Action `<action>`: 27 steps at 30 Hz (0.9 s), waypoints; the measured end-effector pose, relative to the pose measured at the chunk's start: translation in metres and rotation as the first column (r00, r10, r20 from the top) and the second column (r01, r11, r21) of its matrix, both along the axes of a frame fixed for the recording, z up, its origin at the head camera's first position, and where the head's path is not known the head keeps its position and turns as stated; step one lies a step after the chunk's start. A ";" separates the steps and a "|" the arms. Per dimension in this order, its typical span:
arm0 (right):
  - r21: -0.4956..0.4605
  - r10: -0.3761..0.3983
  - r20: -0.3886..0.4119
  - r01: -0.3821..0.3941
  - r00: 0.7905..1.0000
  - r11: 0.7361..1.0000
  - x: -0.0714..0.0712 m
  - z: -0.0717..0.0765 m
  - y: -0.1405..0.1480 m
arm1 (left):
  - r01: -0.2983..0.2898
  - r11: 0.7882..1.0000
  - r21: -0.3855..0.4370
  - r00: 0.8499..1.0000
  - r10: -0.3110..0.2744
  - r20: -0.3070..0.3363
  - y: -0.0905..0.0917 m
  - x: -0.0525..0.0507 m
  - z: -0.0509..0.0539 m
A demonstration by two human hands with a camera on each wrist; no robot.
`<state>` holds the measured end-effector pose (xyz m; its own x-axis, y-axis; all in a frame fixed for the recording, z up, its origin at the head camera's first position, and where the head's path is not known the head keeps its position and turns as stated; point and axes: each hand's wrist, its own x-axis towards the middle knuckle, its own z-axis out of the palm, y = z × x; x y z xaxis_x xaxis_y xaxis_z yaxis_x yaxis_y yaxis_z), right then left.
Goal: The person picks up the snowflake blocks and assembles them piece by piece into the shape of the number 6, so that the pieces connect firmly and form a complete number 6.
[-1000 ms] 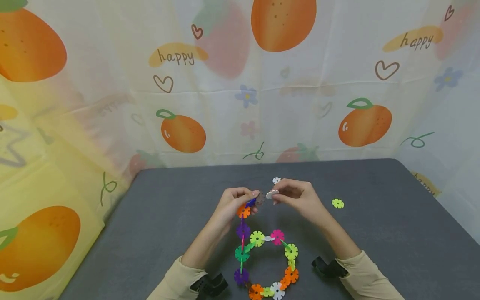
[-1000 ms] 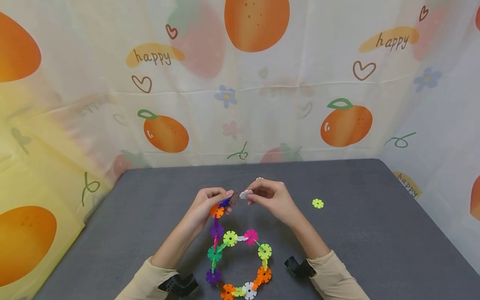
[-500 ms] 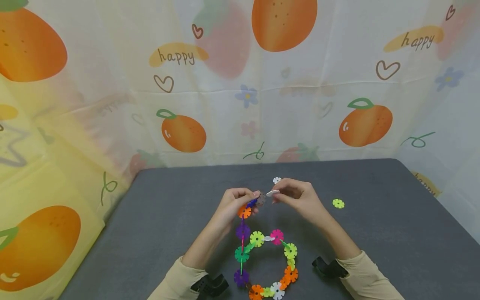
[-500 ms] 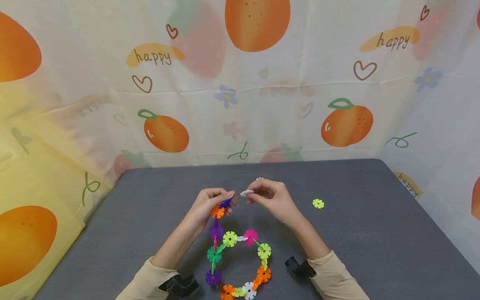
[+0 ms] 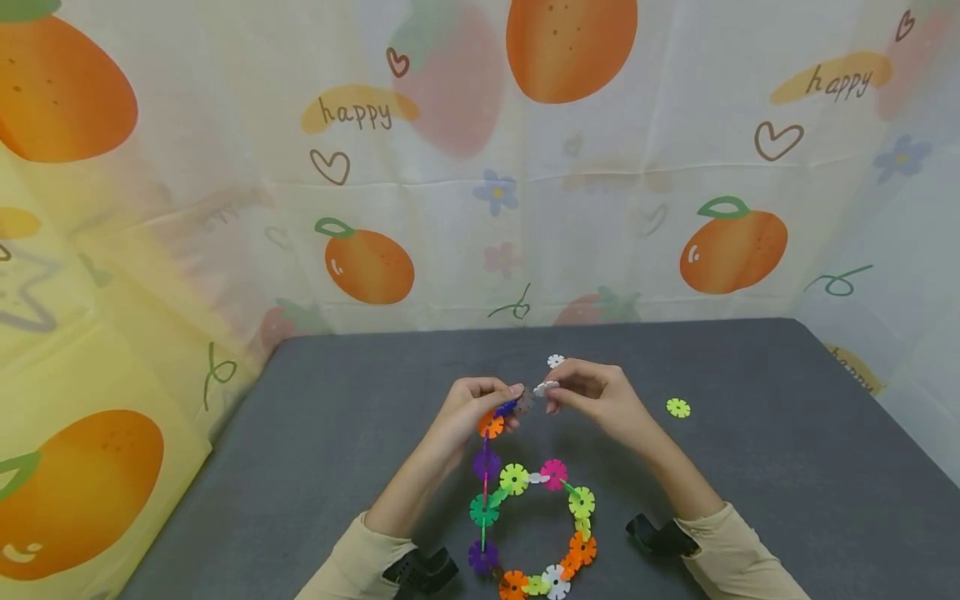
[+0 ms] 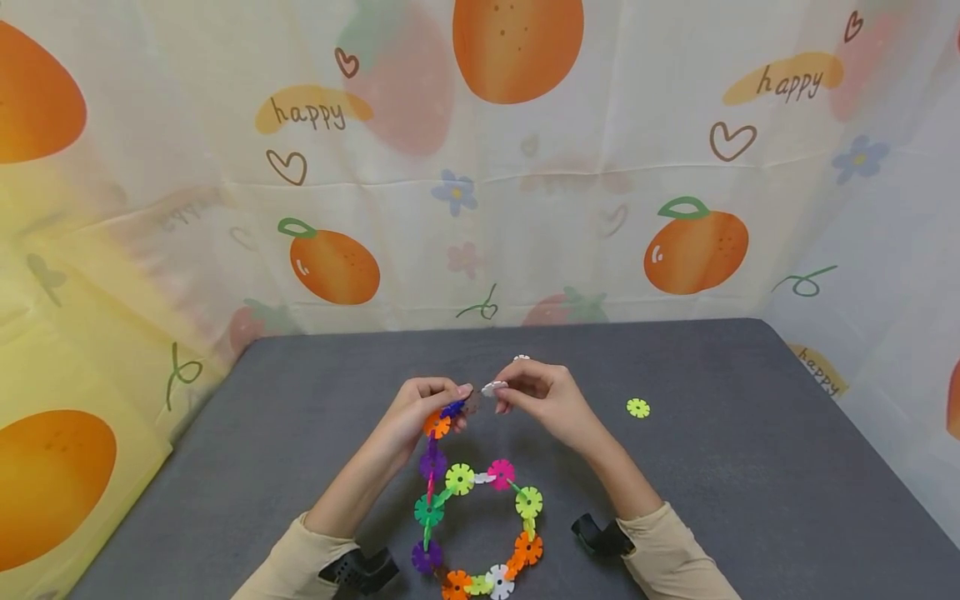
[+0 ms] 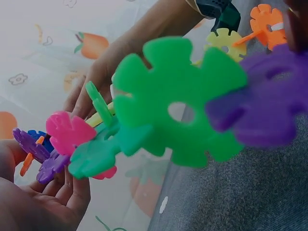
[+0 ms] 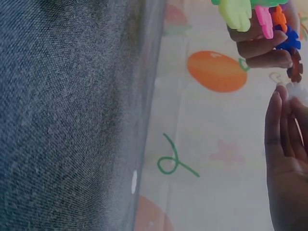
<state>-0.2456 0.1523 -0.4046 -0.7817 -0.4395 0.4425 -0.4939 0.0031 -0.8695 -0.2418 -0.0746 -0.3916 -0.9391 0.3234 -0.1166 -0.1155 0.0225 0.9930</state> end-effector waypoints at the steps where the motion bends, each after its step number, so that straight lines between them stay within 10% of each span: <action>1: 0.001 0.002 -0.001 -0.002 1.000 1.000 0.000 0.000 0.000 | 0.006 1.000 0.001 1.000 -0.006 0.001 0.000 0.000 0.000; 19: 0.007 0.026 -0.022 -0.026 0.999 1.000 0.002 -0.001 -0.003 | -0.041 0.998 -0.041 0.999 0.041 -0.013 0.005 0.002 -0.004; 27: 0.298 -0.083 0.181 0.026 0.980 0.954 -0.002 -0.001 0.004 | -0.023 0.999 -0.038 1.000 0.023 -0.011 0.000 -0.011 -0.020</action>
<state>-0.2473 0.1566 -0.4061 -0.8648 -0.4815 0.1422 -0.3122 0.2941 -0.9033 -0.2532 -0.0742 -0.4115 -0.9473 0.2974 -0.1187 -0.1063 0.0576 0.9927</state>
